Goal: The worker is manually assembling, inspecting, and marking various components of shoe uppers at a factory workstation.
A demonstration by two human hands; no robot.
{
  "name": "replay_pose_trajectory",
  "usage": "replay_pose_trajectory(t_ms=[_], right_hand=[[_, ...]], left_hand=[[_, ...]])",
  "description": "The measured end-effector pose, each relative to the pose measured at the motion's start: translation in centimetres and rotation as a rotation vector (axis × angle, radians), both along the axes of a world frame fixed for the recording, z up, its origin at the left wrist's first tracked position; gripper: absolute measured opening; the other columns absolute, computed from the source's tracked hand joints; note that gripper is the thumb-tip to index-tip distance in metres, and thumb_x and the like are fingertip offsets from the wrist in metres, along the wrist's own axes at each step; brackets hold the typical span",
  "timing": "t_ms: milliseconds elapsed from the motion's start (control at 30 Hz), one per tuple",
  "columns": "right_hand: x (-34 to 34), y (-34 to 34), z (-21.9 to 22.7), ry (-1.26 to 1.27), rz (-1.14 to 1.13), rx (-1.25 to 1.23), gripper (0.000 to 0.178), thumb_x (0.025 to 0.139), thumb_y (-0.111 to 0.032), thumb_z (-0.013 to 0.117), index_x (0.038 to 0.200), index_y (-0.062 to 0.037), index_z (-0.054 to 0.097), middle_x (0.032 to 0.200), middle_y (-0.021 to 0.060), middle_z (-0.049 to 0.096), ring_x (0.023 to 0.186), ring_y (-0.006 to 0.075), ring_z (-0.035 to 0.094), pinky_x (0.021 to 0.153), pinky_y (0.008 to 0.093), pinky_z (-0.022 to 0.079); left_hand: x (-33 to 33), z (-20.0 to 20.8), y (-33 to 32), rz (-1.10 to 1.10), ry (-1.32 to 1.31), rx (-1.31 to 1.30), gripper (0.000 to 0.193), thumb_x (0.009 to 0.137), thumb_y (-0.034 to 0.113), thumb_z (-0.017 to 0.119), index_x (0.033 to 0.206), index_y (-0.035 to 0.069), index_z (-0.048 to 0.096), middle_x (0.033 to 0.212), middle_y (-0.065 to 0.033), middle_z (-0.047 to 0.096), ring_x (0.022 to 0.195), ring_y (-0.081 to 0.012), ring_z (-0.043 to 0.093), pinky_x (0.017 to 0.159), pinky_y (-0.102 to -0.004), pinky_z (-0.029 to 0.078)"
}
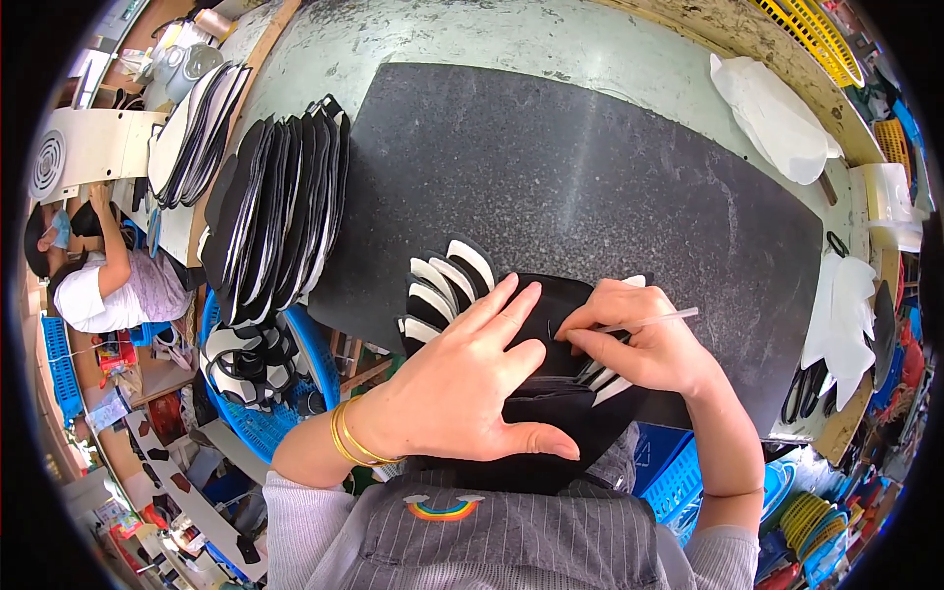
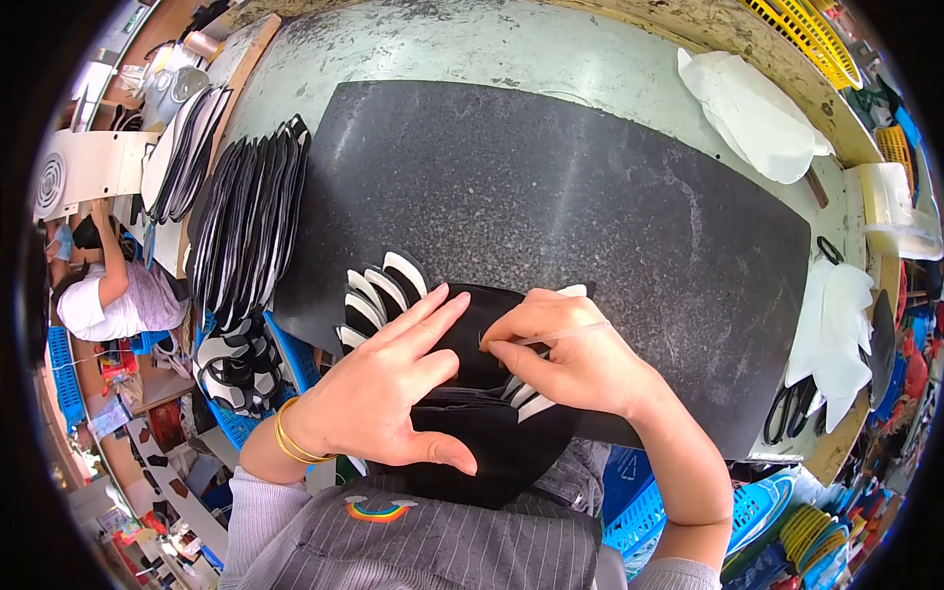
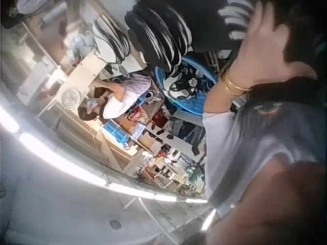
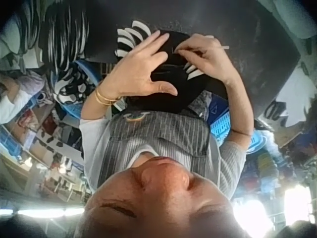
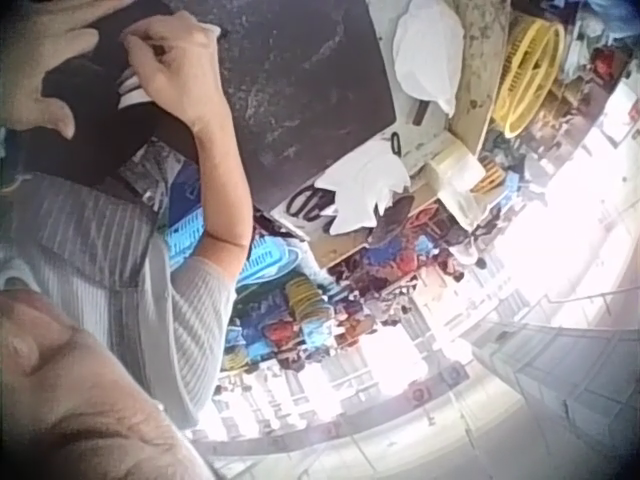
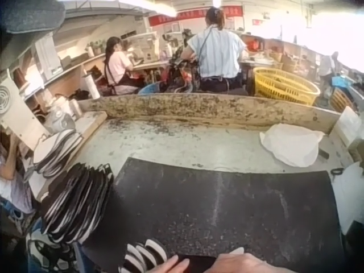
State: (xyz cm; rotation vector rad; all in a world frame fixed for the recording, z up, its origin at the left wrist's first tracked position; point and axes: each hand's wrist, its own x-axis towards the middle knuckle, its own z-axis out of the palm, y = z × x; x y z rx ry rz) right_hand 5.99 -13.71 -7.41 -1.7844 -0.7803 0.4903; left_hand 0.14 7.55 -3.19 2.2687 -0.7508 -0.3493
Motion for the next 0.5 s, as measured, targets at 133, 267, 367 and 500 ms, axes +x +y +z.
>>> replay_pose_trajectory(t_ms=[133,267,367,500], right_hand=[[0.1,0.0,0.2,0.016,0.010,-0.032,0.010,0.080,-0.003,0.061,0.086,-0.0004,0.069,0.070,0.0079,0.064,0.066,0.0207,0.059,0.059,0.0315,0.045],[0.3,-0.5,0.7,0.233,0.018,-0.006,0.011,0.083,-0.005,0.060,0.090,-0.0006,0.068,0.079,0.0086,0.066,0.073,0.0170,0.061,0.064,0.0291,0.048],[0.3,-1.2,0.6,0.363,-0.165,0.160,0.013,0.088,-0.005,0.059,0.095,0.0003,0.068,0.088,0.0079,0.065,0.078,0.0109,0.060,0.070,0.0257,0.047],[0.3,-0.4,1.1,0.526,-0.171,0.210,0.012,0.088,-0.004,0.059,0.096,0.0009,0.067,0.086,0.0088,0.065,0.084,0.0120,0.062,0.076,0.0240,0.049]], left_hand=[[0.1,0.0,0.0,0.001,-0.002,-0.005,0.081,0.071,0.068,0.063,0.081,-0.012,0.057,0.118,-0.0467,0.043,0.121,-0.0585,0.036,0.103,-0.0511,0.033],[-0.2,0.3,-0.1,0.014,-0.017,0.022,0.081,0.071,0.068,0.063,0.080,-0.012,0.057,0.121,-0.0456,0.041,0.120,-0.0569,0.038,0.103,-0.0499,0.034],[-0.7,0.6,-0.6,0.055,-0.105,0.028,0.079,0.071,0.067,0.063,0.081,-0.011,0.057,0.118,-0.0404,0.046,0.111,-0.0511,0.046,0.099,-0.0474,0.038],[-1.5,1.0,-0.9,0.112,-0.124,-0.016,0.077,0.071,0.064,0.065,0.093,-0.009,0.056,0.100,-0.0232,0.052,0.089,-0.0342,0.051,0.082,-0.0399,0.044]])
